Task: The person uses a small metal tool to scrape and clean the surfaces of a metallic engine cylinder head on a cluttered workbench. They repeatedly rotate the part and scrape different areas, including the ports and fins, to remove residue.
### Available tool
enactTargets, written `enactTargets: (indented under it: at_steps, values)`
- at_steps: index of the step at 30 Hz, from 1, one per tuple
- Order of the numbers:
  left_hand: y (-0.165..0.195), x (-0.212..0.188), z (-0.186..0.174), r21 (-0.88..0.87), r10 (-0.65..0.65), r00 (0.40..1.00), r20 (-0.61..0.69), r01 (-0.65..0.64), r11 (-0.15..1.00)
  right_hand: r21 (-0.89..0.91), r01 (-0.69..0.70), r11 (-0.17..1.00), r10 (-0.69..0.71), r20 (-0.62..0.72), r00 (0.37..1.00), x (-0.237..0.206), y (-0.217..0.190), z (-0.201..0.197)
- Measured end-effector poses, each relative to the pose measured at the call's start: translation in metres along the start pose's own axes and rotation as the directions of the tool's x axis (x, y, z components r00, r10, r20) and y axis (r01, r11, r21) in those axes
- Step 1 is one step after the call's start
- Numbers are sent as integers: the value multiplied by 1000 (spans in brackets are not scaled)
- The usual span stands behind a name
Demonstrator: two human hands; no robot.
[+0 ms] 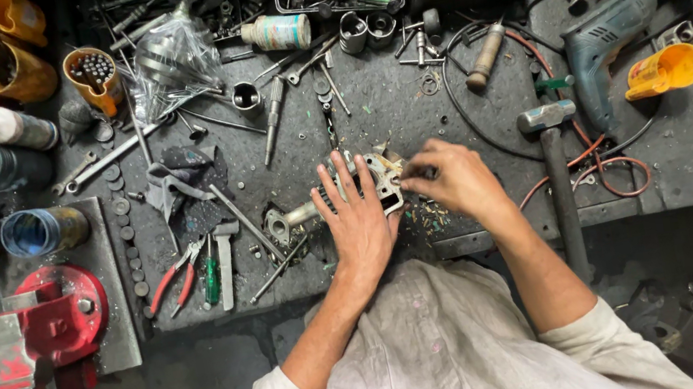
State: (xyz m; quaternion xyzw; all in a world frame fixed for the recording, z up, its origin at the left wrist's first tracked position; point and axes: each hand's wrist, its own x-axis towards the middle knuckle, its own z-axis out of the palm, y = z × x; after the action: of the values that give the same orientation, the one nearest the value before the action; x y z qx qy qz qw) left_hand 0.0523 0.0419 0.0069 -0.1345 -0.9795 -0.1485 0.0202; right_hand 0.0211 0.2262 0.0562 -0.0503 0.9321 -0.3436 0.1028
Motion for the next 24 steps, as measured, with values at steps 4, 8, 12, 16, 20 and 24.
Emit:
enactTargets:
  at_steps: [4, 8, 12, 16, 20, 24]
  values:
    - [2, -3, 2, 8, -10, 1000, 1, 10, 1000, 56, -32, 998, 41, -158, 987, -9, -1, 3]
    - [2, -2, 3, -3, -22, 1000, 12, 22, 1000, 59, -51, 997, 57, -100, 993, -6, 3, 1]
    - [3, 0, 2, -8, -9, 1000, 20, 9, 1000, 77, 1, 997, 3, -54, 999, -2, 11, -3]
    - [4, -1, 3, -7, -10, 1000, 17, 10, 1000, 93, -24, 995, 33, -99, 995, -1, 16, -3]
    - [3, -2, 5, -5, -8, 1000, 14, 8, 1000, 102, 20, 995, -17, -33, 999, 1, 19, -4]
    - [2, -2, 6, -17, -10, 1000, -1, 10, 1000, 95, -20, 995, 26, -62, 998, 3, 19, -4]
